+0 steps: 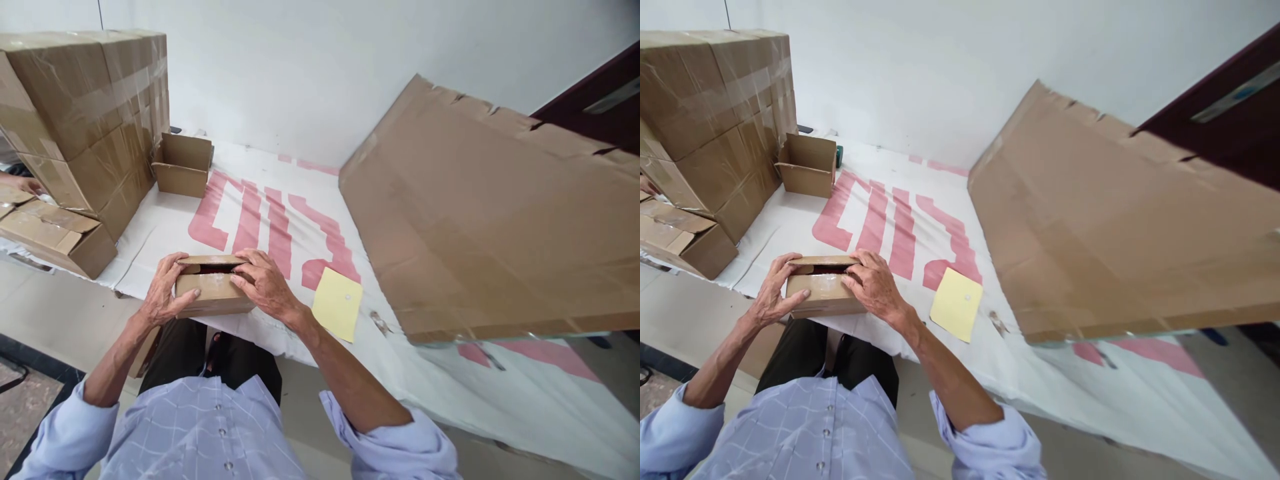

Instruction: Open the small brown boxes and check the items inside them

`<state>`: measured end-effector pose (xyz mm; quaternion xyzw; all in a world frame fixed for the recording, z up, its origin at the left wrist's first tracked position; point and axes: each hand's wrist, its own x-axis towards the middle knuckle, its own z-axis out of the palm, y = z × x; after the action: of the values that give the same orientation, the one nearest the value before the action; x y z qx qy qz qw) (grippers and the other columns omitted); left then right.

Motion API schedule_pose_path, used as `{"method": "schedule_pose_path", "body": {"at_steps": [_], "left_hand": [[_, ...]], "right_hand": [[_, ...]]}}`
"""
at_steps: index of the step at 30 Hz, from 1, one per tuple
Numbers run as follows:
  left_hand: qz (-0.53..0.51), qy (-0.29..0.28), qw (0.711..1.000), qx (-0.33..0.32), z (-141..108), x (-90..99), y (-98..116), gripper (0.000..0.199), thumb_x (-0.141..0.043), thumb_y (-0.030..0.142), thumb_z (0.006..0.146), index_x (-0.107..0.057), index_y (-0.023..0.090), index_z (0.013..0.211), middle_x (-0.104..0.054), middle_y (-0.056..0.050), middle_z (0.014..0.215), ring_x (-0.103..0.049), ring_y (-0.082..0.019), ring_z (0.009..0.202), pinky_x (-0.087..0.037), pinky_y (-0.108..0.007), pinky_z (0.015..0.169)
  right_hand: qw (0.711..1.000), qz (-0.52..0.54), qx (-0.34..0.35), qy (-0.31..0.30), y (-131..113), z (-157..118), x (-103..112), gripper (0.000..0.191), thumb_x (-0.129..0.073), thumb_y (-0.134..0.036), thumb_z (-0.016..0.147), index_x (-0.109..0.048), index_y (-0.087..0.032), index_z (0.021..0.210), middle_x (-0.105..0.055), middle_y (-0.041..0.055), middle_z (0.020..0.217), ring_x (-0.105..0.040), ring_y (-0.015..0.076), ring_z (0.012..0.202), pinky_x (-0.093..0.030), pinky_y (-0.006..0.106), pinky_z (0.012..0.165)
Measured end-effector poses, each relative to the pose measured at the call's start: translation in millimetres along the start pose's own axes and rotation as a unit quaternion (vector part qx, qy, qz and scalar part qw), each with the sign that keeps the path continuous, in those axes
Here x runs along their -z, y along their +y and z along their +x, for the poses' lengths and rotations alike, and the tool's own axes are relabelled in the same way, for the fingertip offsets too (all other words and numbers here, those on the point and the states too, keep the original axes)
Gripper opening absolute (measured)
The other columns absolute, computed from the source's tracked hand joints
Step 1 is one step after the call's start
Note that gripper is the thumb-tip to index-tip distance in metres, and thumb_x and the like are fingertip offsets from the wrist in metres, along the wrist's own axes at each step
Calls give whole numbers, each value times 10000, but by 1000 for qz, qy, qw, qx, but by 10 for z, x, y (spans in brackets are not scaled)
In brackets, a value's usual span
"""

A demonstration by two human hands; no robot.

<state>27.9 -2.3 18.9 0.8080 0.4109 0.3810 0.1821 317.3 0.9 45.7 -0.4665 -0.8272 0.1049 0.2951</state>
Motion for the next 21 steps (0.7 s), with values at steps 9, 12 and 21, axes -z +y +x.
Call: {"method": "schedule_pose_path", "body": {"at_steps": [9, 12, 21], "left_hand": [[14, -11, 1000, 12, -11, 28, -3, 398, -668, 516, 977, -627, 216, 1237, -571, -174, 1527, -541, -372, 1422, -451, -581, 1237], [29, -7, 1000, -9, -29, 19, -10, 391, -651, 522, 992, -634, 218, 1237, -588, -172, 1520, -550, -370, 1422, -464, -571, 1233], [83, -10, 995, -52, -81, 16, -3, 372, -586, 485, 1037, -668, 225, 1290, -598, -165, 1552, -521, -389, 1501, -446, -581, 1270]], "right_hand": [[978, 143, -53, 140, -5, 5, -90, 247, -583, -339, 1041, -713, -242, 854, -767, 113, 1104, -722, 265, 1055, -596, 442, 951], [962, 166, -102, 191, -10, -52, 7, 244, -565, -409, 1042, -665, -240, 897, -758, 91, 1016, -719, 251, 994, -591, 402, 906], [977, 168, -67, 109, -73, 25, 219, 220, -565, -380, 1019, -655, -240, 876, -736, 66, 915, -689, 237, 888, -570, 380, 844]]}}
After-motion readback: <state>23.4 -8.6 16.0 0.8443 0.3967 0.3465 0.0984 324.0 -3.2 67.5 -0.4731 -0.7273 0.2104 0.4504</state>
